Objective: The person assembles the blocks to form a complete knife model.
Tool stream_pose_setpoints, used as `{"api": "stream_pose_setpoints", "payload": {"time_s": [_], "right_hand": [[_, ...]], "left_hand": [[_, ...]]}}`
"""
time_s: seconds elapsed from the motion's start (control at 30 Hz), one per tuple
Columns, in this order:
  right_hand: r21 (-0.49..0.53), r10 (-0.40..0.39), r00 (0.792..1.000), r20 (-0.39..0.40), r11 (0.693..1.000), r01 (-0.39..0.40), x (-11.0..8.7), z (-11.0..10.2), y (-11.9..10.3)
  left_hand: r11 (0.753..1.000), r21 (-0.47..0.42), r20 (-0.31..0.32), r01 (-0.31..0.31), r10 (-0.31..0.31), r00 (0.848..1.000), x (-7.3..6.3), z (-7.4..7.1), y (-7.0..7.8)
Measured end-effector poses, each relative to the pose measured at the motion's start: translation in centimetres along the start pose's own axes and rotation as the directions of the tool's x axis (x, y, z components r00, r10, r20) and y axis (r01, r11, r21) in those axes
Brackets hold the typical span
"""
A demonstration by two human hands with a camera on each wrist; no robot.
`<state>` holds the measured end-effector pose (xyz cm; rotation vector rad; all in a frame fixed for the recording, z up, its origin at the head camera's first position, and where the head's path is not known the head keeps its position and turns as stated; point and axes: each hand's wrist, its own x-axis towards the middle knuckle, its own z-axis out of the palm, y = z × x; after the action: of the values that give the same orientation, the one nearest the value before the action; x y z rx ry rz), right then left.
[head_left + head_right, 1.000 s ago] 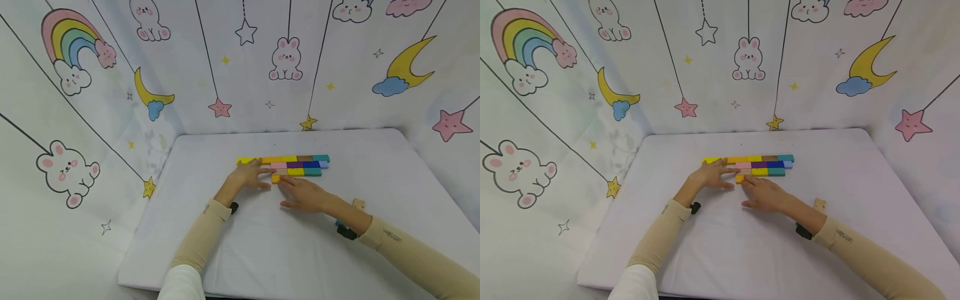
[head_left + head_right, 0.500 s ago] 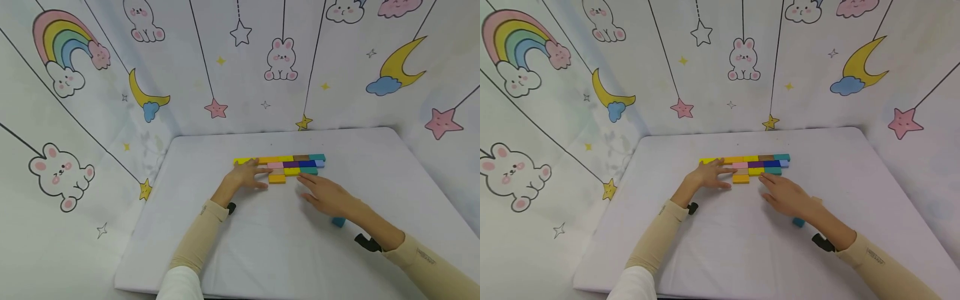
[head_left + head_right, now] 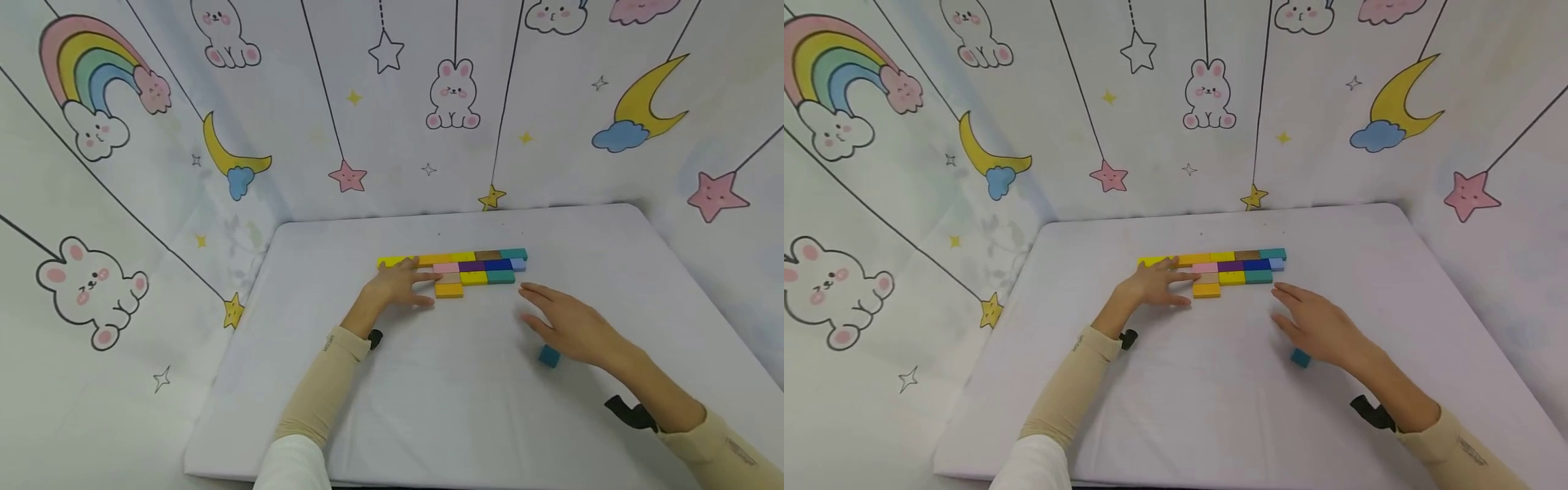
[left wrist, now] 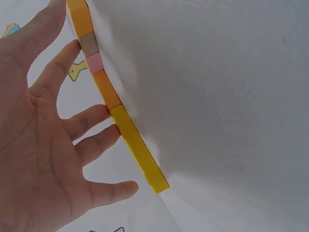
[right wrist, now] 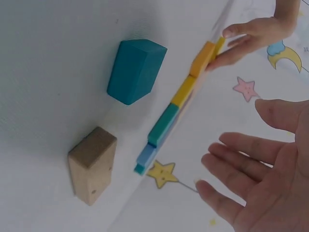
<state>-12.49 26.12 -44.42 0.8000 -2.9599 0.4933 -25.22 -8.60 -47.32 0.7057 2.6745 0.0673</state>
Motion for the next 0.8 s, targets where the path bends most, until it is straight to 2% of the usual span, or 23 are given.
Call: {"api": "stream_pose_setpoints", "payload": {"time_s": [0.47,0.67,0.8], "right_hand": [[0.036,0.079,0.990,-0.116,0.997,-0.075,-3.4,1.1,1.7],[0.047,0.145,0.983,-0.116,0.989,-0.141,-5.1,1.6,2.3],[0.053,0.155,0.981,-0.115,0.987,-0.150,-6.2,2.0,2.7]], "left_hand": [[1.000,0.010,-0.005,0.007,-0.007,1.000,-0.3,-0.2,0.1],[1.000,0.010,-0.008,-0.001,0.001,1.000,-0.3,-0.2,0.3],[1.000,0.020,-0.008,-0.002,0.002,1.000,-0.2,-0.1,0.3]]}}
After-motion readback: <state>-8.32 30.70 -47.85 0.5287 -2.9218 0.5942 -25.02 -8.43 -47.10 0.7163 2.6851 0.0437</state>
